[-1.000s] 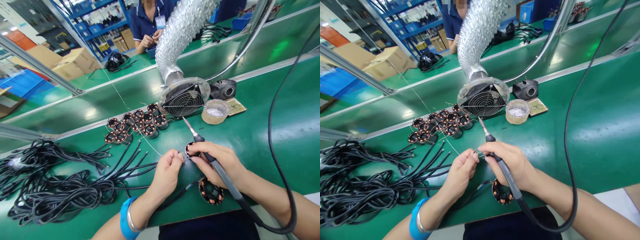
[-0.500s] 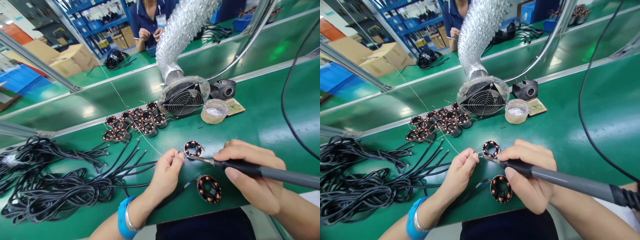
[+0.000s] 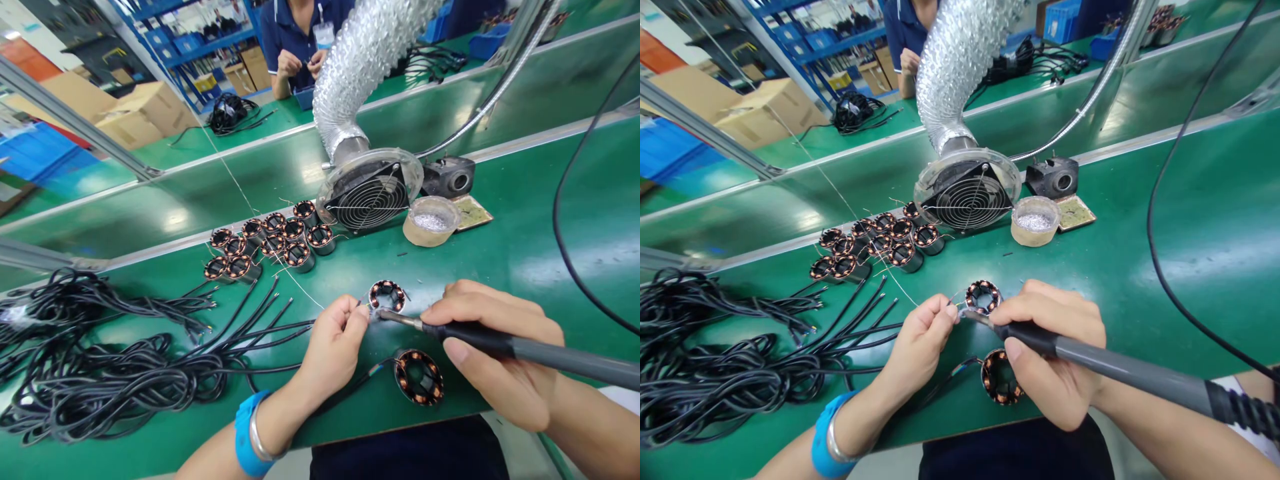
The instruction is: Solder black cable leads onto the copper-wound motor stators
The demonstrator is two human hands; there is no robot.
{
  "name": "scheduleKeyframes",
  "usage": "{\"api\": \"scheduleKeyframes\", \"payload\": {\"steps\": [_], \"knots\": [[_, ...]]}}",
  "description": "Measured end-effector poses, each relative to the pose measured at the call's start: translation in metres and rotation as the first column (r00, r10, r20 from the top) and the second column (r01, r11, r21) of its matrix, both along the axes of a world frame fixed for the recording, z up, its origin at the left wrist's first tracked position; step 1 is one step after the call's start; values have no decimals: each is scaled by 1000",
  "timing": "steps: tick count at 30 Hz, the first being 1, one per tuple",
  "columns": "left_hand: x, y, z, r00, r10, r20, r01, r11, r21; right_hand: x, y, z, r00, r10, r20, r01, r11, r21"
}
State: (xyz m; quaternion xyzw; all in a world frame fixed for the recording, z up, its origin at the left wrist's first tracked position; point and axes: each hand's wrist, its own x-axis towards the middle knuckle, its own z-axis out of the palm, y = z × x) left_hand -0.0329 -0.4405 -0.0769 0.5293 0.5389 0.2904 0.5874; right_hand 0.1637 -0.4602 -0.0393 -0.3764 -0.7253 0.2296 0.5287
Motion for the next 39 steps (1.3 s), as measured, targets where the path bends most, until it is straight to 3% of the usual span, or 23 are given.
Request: {"api": "scheduleKeyframes", "payload": {"steps": [11,17,24,28,33,37,39], "knots": [[-2,-1,2,1000,-8,-19,9,999,35,-5,-7,-10,994,44,103,-61,985,165],[-2,-1,2,1000,-3,-16,4,1000,22,0,-7,-7,997,-37,65,25,983,180],[-1,0,1,999,11,33,-10,1000,-9,0,-5,-6,997,-38,68,27,986,162],[-2,0,1,1000,5,29,-5,1000,-11,8,-2,-4,981,-174,85,152,964,218],[-1,-1,3,1000,-4,-8,4,1000,3,36,8,-18,826,-533,184,458,824,333],[-1,0,5,1000,-11,-23,12,1000,28,58,13,-40,795,-464,391,404,885,229],[-1,0,5,1000,-15,-23,15,999,40,60,14,-44,803,-439,404,385,898,212]]}}
